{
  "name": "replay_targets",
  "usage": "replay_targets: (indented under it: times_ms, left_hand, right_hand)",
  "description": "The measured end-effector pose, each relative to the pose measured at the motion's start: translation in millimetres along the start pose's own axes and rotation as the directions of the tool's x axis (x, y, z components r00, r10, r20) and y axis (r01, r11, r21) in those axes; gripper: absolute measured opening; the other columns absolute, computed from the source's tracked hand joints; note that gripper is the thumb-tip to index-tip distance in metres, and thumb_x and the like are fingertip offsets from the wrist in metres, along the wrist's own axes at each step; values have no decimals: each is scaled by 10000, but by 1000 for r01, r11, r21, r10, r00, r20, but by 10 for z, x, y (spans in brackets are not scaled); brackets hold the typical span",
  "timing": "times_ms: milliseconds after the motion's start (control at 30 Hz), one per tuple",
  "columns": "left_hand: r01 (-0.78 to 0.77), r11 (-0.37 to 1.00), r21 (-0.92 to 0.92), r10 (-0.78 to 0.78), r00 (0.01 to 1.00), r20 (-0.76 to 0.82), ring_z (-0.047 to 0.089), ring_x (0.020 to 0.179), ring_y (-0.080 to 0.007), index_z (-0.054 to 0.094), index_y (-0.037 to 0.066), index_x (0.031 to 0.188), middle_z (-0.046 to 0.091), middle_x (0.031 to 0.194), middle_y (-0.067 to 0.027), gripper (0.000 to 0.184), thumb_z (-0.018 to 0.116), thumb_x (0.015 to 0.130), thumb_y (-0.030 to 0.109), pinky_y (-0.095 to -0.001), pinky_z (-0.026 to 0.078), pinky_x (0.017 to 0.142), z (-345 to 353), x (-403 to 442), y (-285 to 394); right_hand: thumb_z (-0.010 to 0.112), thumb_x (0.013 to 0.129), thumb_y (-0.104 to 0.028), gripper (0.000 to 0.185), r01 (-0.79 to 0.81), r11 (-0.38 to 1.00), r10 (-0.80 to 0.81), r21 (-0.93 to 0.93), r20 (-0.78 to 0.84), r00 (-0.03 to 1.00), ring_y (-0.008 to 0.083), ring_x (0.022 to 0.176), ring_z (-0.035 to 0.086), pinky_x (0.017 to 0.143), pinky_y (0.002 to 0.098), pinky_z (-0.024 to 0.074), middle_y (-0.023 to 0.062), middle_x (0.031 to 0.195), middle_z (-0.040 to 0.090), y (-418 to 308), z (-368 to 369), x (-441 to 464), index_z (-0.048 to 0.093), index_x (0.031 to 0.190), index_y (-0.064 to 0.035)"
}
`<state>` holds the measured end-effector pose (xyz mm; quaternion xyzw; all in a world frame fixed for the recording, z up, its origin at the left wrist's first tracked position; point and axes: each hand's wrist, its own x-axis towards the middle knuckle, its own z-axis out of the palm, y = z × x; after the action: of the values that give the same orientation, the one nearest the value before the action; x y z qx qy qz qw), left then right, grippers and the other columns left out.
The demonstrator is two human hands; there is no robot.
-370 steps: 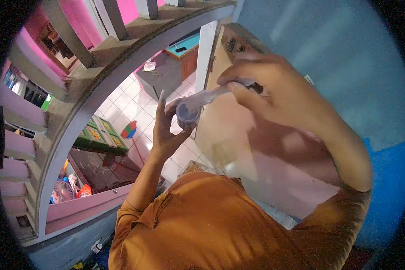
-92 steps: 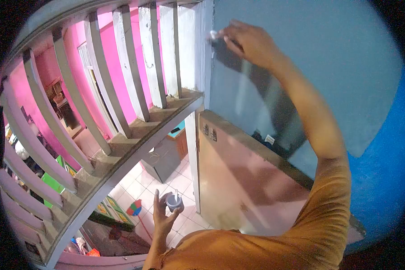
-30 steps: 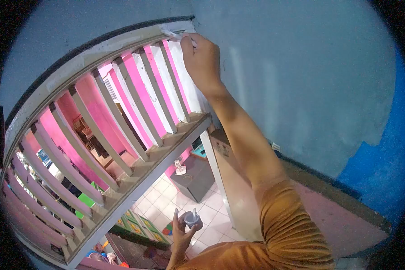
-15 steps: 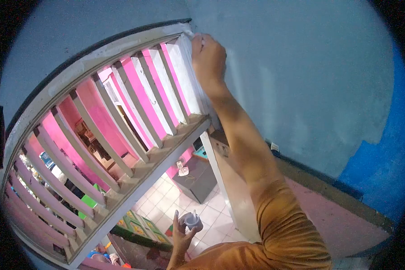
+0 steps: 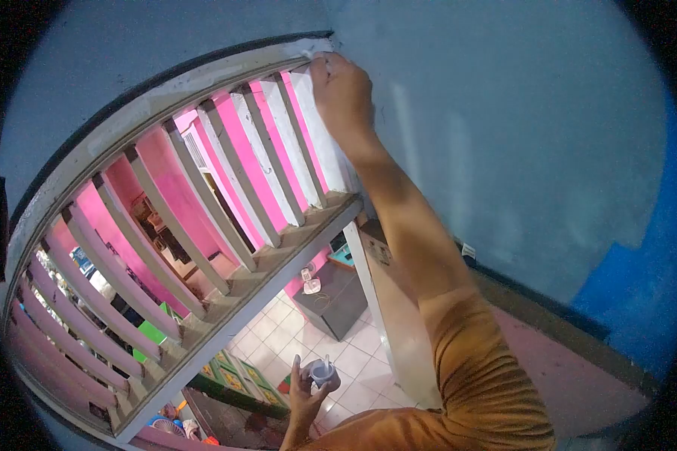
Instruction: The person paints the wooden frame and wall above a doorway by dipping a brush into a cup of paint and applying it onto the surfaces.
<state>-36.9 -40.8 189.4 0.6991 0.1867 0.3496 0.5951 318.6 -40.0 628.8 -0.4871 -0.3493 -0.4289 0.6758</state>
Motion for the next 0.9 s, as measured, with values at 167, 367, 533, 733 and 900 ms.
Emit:
replay_targets:
  times_ms: [167,367,533,733,900]
  left_hand:
    - [-8,1000,-19,8,1000,6,593,1211,-265,104,-16,1569,556,1360,-218,1032,802,809,-16,-374,485,1027,20,9,-54]
    - [-24,999,-37,24,1000,-2,586,1226,-273,85,-14,1576,550,1365,-223,1049,804,813,-7,-374,483,1030,40,-26,3]
    - [-17,999,-42,16,1000,-17,580,1236,-276,68,-11,1580,548,1368,-214,1058,802,817,1,-380,470,1047,8,-67,-27]
    - [-14,999,-51,14,1000,-2,564,1261,-272,61,7,1586,536,1383,-206,1064,797,818,-2,-384,450,1073,20,-77,-57]
    - [7,998,-70,-7,1000,-2,551,1279,-273,54,17,1588,521,1398,-214,1072,794,813,-16,-387,437,1090,26,-74,-90]
  right_hand:
    - [607,964,-256,308,80,980,-98,182,90,991,197,753,702,722,303,532,169,858,743,-438,-148,-222,734,1101,-11]
    - [603,961,-268,302,98,977,-96,-191,22,995,341,779,720,709,371,544,228,885,719,-160,-200,56,739,1049,-13]
    - [566,960,-258,292,221,973,-225,64,58,973,434,816,661,750,507,522,232,849,689,-545,-34,-90,716,938,-9]
    - [580,964,-253,295,139,930,-240,341,274,931,368,751,671,708,441,521,208,834,694,-1124,-251,-398,702,970,16]
    - [666,965,-271,282,-423,706,136,567,478,868,22,586,451,497,199,320,-31,717,553,-1015,-337,-154,705,1010,5]
